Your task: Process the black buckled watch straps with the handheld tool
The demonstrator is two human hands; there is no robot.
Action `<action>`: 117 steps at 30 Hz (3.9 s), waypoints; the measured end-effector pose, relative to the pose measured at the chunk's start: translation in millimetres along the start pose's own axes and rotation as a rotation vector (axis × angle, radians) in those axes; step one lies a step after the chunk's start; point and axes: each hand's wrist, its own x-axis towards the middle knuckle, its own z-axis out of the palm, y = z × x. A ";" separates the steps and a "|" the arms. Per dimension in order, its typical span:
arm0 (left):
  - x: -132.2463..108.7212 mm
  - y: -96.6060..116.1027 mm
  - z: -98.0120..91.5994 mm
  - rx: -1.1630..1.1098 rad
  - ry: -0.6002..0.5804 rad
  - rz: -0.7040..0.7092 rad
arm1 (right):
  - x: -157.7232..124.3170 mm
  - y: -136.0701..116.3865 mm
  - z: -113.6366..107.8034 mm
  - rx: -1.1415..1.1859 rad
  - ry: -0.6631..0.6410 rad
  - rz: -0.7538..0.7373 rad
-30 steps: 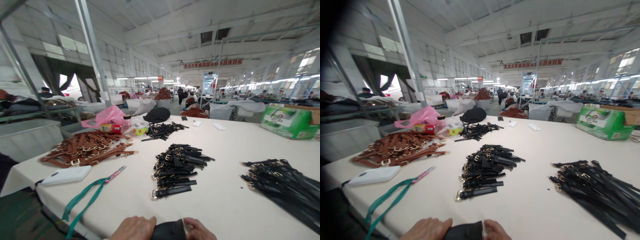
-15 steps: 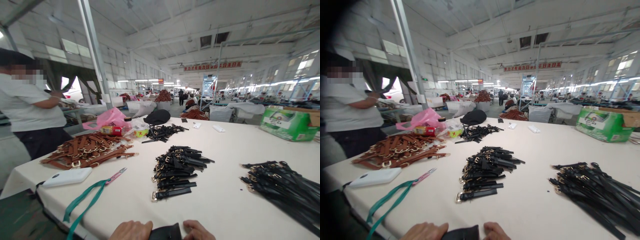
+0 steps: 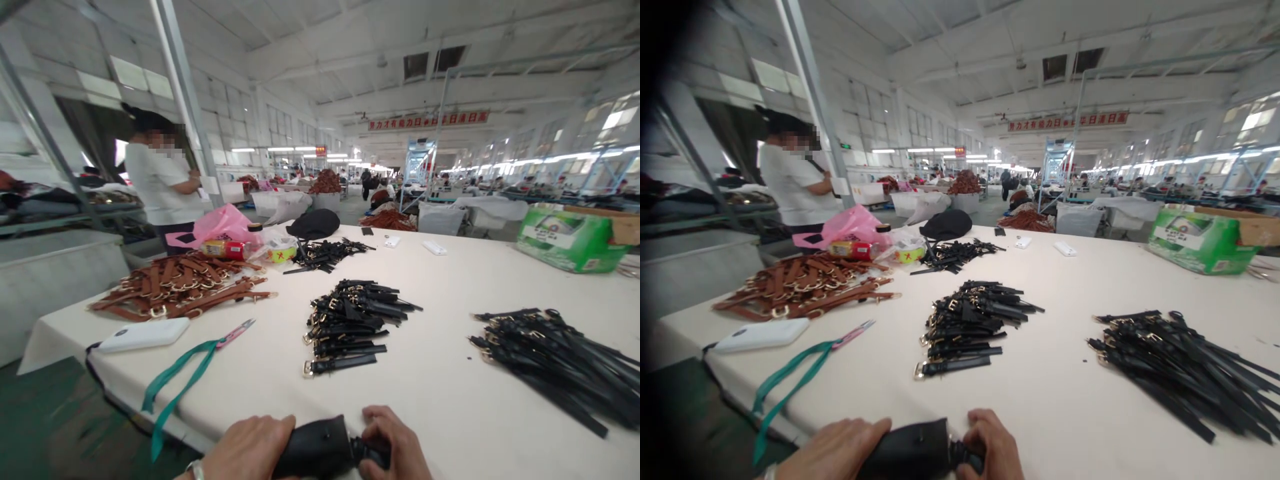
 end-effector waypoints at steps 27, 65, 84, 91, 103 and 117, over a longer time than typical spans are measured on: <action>2.6 22.3 -9.2 -0.122 -0.027 -0.158 | -31.7 -22.2 -43.8 -0.188 0.034 0.024; -14.9 20.1 6.5 -0.139 -0.104 -0.225 | -21.1 -43.0 -53.7 -0.444 -0.163 0.108; -13.7 16.1 14.1 -0.191 -0.088 -0.208 | -17.5 -30.8 -17.8 -0.371 0.013 -0.059; -13.9 16.0 15.0 -0.196 -0.078 -0.210 | -21.7 -30.0 -17.1 -0.352 0.015 -0.073; -11.9 15.0 14.5 -0.220 -0.068 -0.200 | -8.4 -35.3 -21.9 -0.258 -0.149 0.015; -12.9 -1.1 21.9 -0.337 -0.084 -0.177 | -0.5 -34.8 -13.2 -0.324 -0.148 0.134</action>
